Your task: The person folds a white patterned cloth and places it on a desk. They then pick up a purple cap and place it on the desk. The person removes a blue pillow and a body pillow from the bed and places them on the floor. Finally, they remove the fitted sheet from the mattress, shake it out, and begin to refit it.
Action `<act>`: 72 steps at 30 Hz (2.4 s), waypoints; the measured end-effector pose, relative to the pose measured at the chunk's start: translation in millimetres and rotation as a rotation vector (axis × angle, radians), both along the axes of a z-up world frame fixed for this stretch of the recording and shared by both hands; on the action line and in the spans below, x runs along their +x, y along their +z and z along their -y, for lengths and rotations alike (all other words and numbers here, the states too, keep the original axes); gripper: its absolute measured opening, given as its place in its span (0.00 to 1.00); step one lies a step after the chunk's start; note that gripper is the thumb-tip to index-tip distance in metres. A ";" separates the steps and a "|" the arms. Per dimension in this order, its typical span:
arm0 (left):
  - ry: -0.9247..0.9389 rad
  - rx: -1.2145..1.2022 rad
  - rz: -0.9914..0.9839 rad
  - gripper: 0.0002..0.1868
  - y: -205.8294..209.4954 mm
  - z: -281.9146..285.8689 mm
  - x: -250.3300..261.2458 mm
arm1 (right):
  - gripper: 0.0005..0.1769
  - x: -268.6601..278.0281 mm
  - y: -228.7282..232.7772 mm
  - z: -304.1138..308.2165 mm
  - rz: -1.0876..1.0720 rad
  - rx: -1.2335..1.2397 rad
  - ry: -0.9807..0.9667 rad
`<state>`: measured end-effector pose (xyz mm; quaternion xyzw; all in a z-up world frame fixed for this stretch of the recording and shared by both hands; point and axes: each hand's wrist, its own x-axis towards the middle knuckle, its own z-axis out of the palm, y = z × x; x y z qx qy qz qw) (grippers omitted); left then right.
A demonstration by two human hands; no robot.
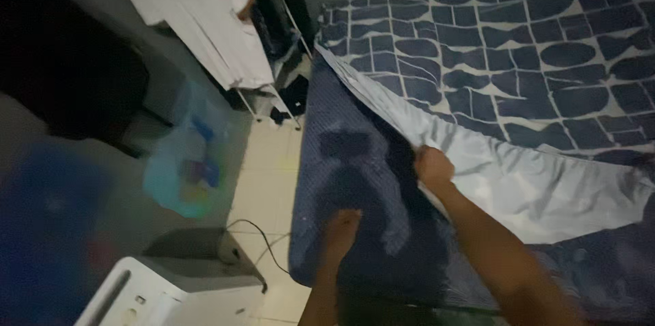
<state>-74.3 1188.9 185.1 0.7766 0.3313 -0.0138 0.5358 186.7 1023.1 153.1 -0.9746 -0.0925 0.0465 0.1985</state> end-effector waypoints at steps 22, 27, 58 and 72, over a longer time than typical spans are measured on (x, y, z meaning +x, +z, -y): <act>-0.351 0.194 -0.120 0.27 47.4 -252.2 -13.7 | 0.26 -3.3 -68.1 -68.0 -0.151 0.252 -0.605; -0.261 -0.084 -0.016 0.29 22.6 -318.7 39.3 | 0.27 0.4 -50.2 -93.3 -0.082 0.310 -0.711; -0.645 -0.203 -0.121 0.30 -112.0 -485.5 388.8 | 0.24 7.7 -44.7 -171.7 0.171 -0.208 -1.033; -0.695 -0.187 -0.194 0.28 -134.8 -524.6 491.7 | 0.31 115.6 -99.8 -275.9 0.181 0.118 -1.090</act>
